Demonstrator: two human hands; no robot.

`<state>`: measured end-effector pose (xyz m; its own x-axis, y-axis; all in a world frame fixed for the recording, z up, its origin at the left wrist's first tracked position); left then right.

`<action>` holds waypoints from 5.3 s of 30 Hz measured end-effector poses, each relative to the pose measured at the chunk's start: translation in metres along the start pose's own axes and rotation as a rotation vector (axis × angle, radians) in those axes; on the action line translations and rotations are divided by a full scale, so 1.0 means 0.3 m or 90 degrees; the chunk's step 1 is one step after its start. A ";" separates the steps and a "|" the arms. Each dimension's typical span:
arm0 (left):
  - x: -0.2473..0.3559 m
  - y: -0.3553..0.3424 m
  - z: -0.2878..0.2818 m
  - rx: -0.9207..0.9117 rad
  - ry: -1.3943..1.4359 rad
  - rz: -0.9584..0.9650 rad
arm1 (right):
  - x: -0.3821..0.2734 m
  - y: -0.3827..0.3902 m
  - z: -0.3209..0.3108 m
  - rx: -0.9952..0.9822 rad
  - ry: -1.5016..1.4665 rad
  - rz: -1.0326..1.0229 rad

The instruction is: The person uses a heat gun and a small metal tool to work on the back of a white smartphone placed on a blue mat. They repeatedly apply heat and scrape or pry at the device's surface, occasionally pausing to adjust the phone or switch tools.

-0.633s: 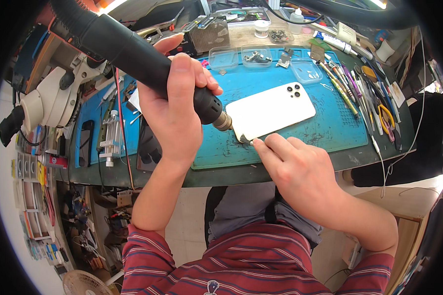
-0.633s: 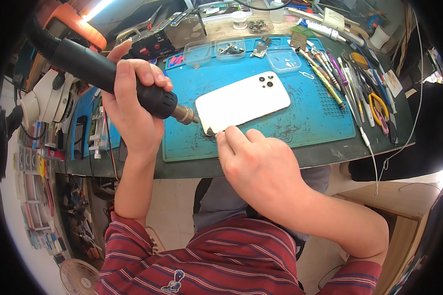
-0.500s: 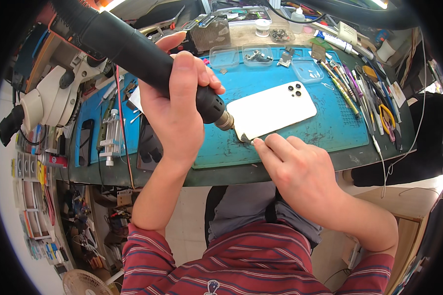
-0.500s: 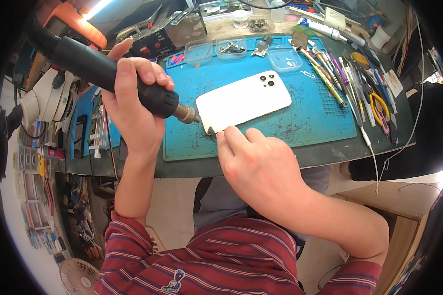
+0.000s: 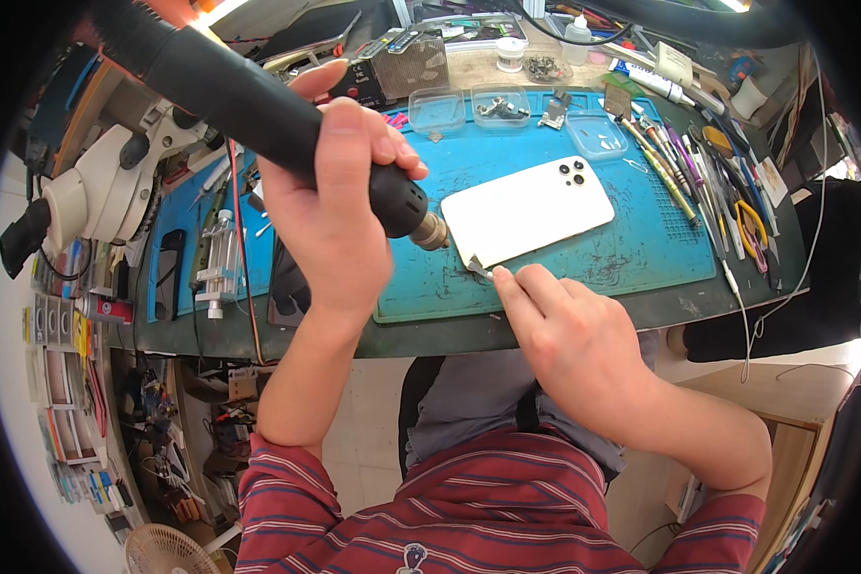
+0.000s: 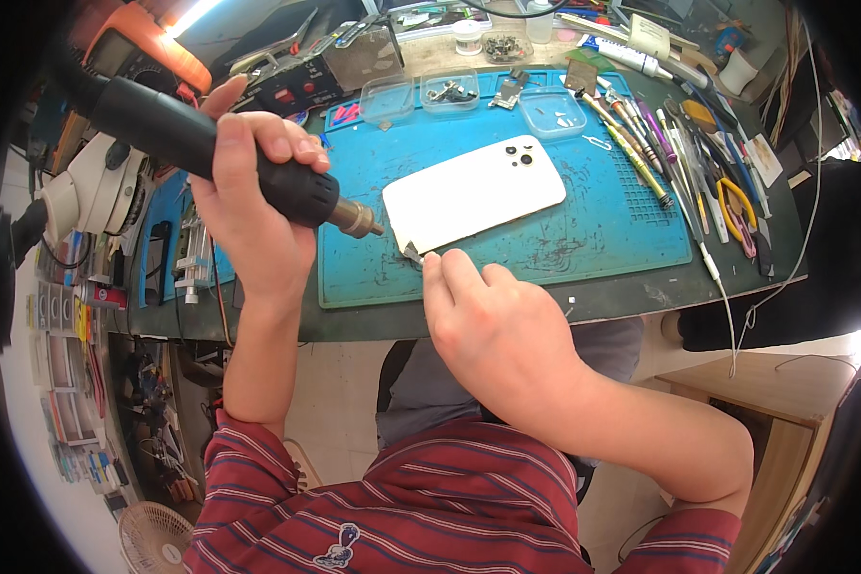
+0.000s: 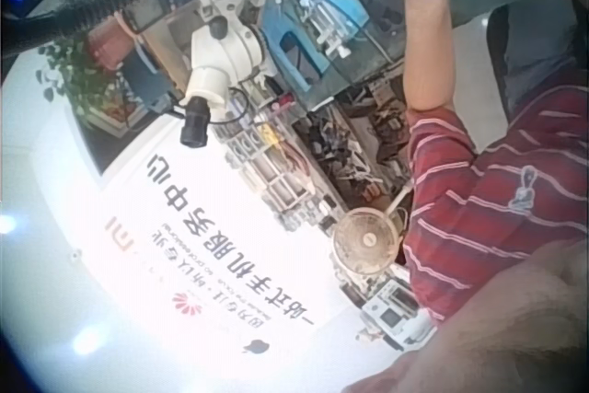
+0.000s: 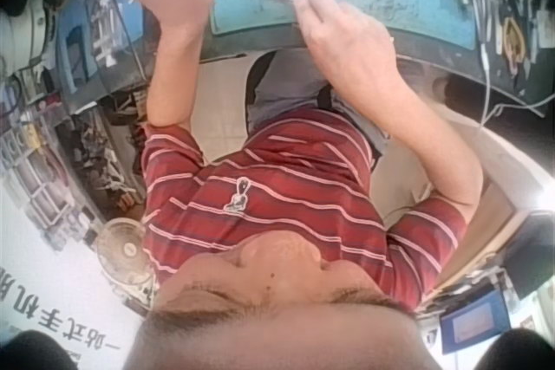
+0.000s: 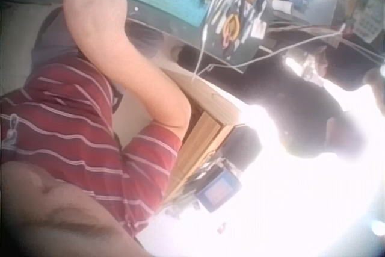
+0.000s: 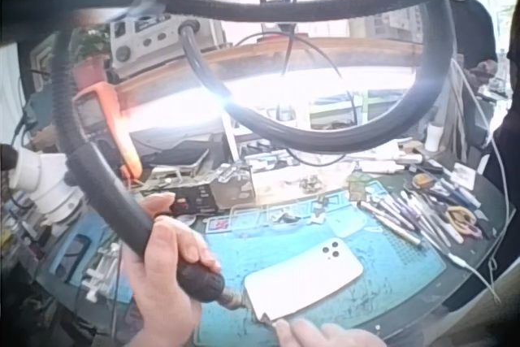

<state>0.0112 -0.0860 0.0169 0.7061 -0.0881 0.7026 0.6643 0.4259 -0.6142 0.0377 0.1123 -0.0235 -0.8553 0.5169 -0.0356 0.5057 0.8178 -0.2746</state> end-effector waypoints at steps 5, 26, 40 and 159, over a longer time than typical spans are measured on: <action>0.044 -0.007 -0.006 0.019 0.011 0.004 | 0.006 0.000 0.001 0.074 0.028 -0.027; 0.117 -0.018 -0.078 0.045 -0.009 0.041 | 0.060 -0.083 0.003 0.110 -0.216 0.056; 0.191 -0.038 -0.123 0.064 -0.053 0.042 | 0.559 -0.245 -0.080 0.137 0.021 0.215; -0.032 -0.003 0.007 -0.072 -0.031 -0.001 | -0.013 -0.013 -0.024 -0.003 0.013 -0.027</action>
<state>0.0032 -0.0835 0.0114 0.6939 -0.0446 0.7187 0.6912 0.3211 -0.6474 0.0398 0.1090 -0.0154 -0.8734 0.4869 -0.0053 0.4699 0.8400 -0.2712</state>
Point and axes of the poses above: each hand's wrist, its own y-axis away from the middle knuckle, its own z-axis out of the palm, x = y × z, the point moved 4 cm from there along -y, towards the middle knuckle, and after that the axes turned 3 degrees about y, right-handed, at the moved point
